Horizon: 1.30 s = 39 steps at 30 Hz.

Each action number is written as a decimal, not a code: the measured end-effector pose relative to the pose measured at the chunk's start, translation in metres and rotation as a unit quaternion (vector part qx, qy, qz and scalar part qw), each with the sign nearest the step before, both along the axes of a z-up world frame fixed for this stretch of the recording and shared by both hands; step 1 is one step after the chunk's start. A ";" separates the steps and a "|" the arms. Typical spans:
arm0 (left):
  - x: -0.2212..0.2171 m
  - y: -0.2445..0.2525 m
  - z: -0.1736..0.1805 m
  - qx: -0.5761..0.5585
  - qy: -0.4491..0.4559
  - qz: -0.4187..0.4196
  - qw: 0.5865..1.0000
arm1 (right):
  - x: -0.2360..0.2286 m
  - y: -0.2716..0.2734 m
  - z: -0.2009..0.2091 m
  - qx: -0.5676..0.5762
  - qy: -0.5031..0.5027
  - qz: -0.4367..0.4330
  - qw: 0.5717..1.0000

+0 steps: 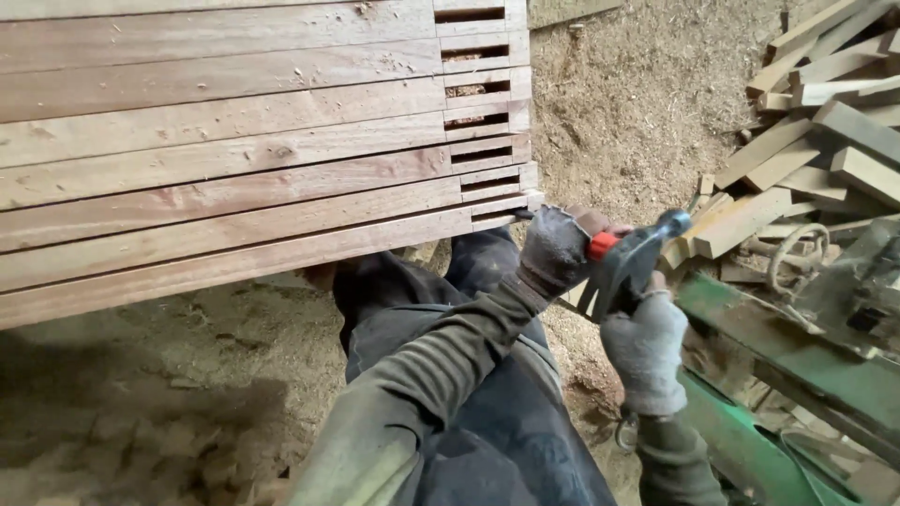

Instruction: Using a hammer and chisel to clean out and refine mortise slots in wooden planks

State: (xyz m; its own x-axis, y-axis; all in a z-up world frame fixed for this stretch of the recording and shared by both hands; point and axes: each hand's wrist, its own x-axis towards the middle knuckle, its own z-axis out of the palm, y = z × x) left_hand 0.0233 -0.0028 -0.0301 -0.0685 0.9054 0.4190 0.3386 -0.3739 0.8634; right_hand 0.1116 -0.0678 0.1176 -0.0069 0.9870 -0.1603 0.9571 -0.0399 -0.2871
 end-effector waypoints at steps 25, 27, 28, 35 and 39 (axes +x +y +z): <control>-0.024 0.003 0.031 0.000 -0.099 -0.079 0.992 | 0.026 -0.027 0.015 0.065 0.212 -0.129 0.966; -0.020 0.007 0.026 0.014 -0.048 -0.078 0.996 | 0.012 -0.015 0.011 0.063 0.095 -0.102 0.988; -0.021 0.011 0.029 0.018 -0.073 -0.073 0.994 | -0.005 -0.004 0.020 0.012 0.045 -0.056 0.997; -0.028 0.014 0.041 0.011 -0.125 -0.012 0.992 | 0.006 -0.022 -0.030 0.011 -0.047 -0.138 0.989; -0.017 0.007 0.011 0.013 -0.108 -0.024 0.994 | -0.008 -0.004 -0.009 -0.107 -0.138 -0.231 0.957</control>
